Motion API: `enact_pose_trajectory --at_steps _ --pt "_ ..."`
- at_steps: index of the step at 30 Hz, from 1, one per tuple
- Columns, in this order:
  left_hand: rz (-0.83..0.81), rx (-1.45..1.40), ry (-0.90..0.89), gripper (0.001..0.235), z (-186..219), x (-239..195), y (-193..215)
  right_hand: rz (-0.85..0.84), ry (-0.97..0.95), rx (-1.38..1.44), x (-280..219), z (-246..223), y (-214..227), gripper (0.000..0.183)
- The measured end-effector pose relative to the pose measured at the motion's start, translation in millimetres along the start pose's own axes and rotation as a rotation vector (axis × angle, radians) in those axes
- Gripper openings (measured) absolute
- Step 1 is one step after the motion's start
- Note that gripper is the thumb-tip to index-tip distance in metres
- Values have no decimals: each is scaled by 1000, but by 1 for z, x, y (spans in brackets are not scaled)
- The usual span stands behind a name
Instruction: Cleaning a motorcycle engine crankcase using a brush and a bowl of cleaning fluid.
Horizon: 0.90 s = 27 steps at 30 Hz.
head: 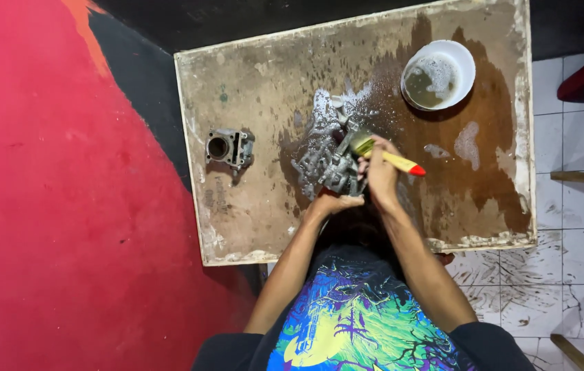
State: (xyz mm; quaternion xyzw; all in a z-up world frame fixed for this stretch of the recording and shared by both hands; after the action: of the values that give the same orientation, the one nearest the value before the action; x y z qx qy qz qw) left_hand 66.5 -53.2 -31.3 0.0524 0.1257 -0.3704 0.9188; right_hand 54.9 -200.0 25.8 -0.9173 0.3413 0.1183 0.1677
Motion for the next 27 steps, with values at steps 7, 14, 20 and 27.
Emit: enact_pose_trajectory --at_steps 7,14,20,27 --pt "-50 92 262 59 -57 1 -5 -236 -300 92 3 0 16 38" --pt "-81 -7 122 52 -26 4 -7 -76 -60 -162 -1 -14 11 26" --pt "-5 -42 284 47 -58 -4 0 -221 -247 -117 -2 -19 23 30" --pt "39 -139 114 50 -40 -16 25 -191 106 -209 15 -50 -4 28"
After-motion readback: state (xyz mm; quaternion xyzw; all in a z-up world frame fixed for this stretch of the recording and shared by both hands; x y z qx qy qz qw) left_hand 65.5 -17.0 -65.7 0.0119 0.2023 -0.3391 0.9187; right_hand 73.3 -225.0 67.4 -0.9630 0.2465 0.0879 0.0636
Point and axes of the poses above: each hand's wrist, its own x-axis towards the middle knuckle, its own y-axis out of the back of the hand, z = x × y, the point moved 8 cm from there along x, towards the middle knuckle, and after that the axes turned 2 degrees about y, right-handed, at the moved point
